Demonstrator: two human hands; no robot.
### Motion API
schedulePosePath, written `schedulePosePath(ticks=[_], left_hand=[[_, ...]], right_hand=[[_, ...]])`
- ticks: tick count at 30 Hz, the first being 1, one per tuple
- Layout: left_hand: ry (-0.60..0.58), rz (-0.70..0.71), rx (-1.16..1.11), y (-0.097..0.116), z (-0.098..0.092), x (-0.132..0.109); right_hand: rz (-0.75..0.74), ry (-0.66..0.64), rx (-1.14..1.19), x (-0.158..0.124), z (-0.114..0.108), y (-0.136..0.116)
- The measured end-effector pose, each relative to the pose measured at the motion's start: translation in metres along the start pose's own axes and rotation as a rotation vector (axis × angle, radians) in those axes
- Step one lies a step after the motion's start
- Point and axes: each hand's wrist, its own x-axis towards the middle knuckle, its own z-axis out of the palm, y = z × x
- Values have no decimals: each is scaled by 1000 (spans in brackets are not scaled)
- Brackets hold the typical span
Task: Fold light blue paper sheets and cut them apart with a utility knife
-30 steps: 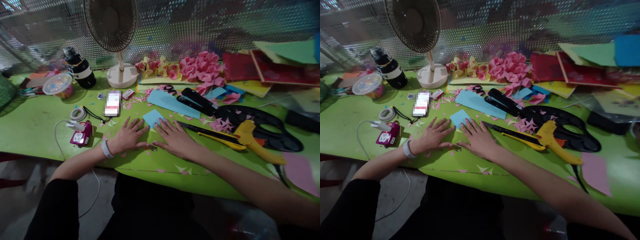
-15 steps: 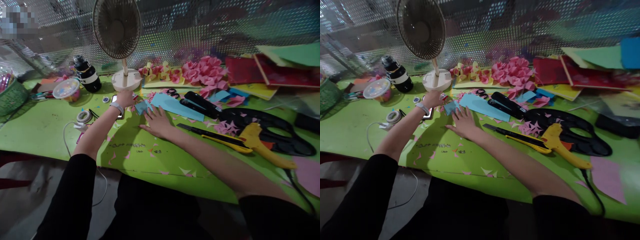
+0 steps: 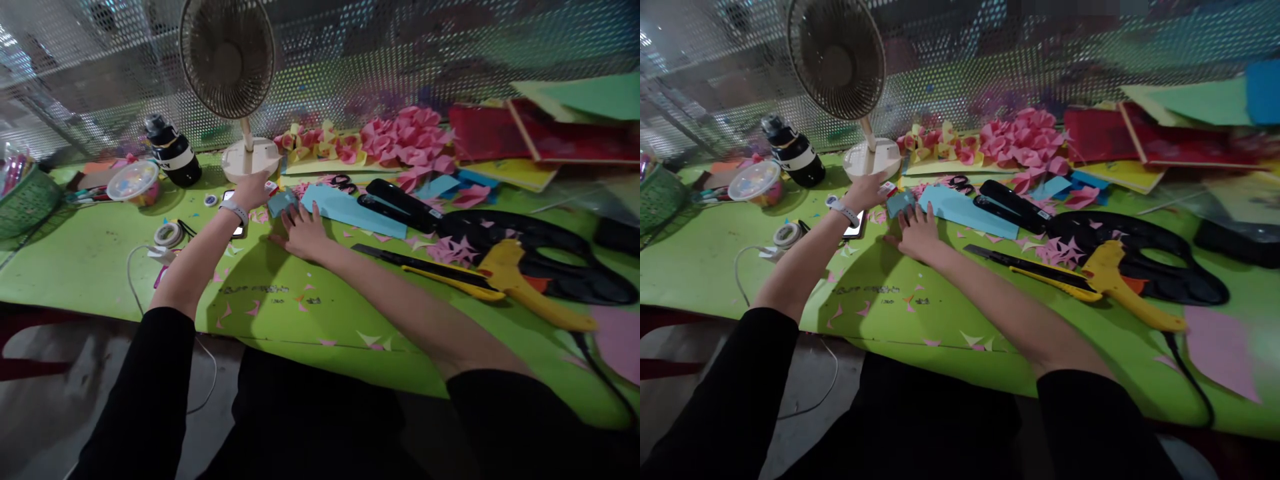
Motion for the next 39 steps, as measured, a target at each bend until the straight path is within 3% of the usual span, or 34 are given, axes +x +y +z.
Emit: schedulePosePath(ticks=[6,11,15,23,29,39], left_hand=[[-30,-3,26,10,5,-12],[31,-9,3,15,5,-23],[78,43,-55,20,8,-40],[55,176,-102,20,19,-61],[68,171,-130,19,20,-69],[27,177,-165,25,21,-78]], right_hand=[[-14,15,-14,-2,-4,3],[17,192,-43,-14,-8,59],[103,153,-78,-20,-11,92],[216,192,-92,-24,-22,89],[317,249,-67,-25,-34,88],[353,307,67,-26,-29,94]])
